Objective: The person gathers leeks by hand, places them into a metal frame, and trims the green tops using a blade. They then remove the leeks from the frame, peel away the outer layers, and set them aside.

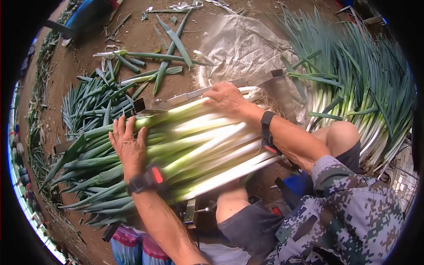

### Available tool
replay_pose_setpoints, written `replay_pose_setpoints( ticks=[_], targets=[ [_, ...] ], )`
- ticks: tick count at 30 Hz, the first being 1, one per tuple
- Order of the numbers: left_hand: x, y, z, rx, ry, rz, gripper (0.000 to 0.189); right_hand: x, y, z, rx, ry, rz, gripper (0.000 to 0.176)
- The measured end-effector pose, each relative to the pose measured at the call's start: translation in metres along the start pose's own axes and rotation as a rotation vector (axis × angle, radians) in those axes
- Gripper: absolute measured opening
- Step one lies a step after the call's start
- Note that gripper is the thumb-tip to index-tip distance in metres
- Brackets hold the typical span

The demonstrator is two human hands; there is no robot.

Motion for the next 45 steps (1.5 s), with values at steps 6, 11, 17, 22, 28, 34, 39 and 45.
replay_pose_setpoints(
  ticks=[6,11,17,22,28,34,39,45],
  targets=[
    [-0.007,0.0,0.004,-0.085,-0.009,0.052,0.053,0.021,-0.049,0.026,-0.146,-0.047,-0.152,0.037],
    [-0.012,-0.03,0.013,-0.055,-0.299,0.949,0.048,0.065,-0.066,0.092,0.09,-0.237,-0.165,0.04],
    [-0.05,-0.111,0.097,0.169,0.025,0.157,0.056,0.066,-0.062,0.094,-0.159,-0.232,-0.224,0.031],
    [-0.052,-0.099,0.128,-0.168,0.048,-0.039,0.058,0.077,-0.087,0.093,-0.293,-0.276,-0.188,0.031],
    [-0.068,-0.119,0.066,-0.333,0.131,-0.084,0.052,0.059,-0.1,0.07,-0.377,-0.145,-0.126,0.03],
    [-0.03,-0.043,0.047,-0.021,0.092,-0.029,0.054,0.004,-0.017,0.055,-0.186,0.064,-0.059,0.032],
    [-0.03,-0.044,0.033,-0.055,0.107,0.005,0.042,0.005,-0.016,0.06,-0.156,0.102,-0.083,0.037],
    [-0.031,-0.038,0.028,-0.039,0.056,0.019,0.043,-0.004,-0.013,0.054,-0.199,0.081,-0.129,0.042]
  ],
)
Point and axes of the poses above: each hand's wrist, its own z-axis away from the middle knuckle, its own y-axis out of the palm, x = y × z, the point moved 4 cm from there along -z, towards the middle knuckle, and after that the axes turned 7 degrees about -x, right-handed, at the moved point
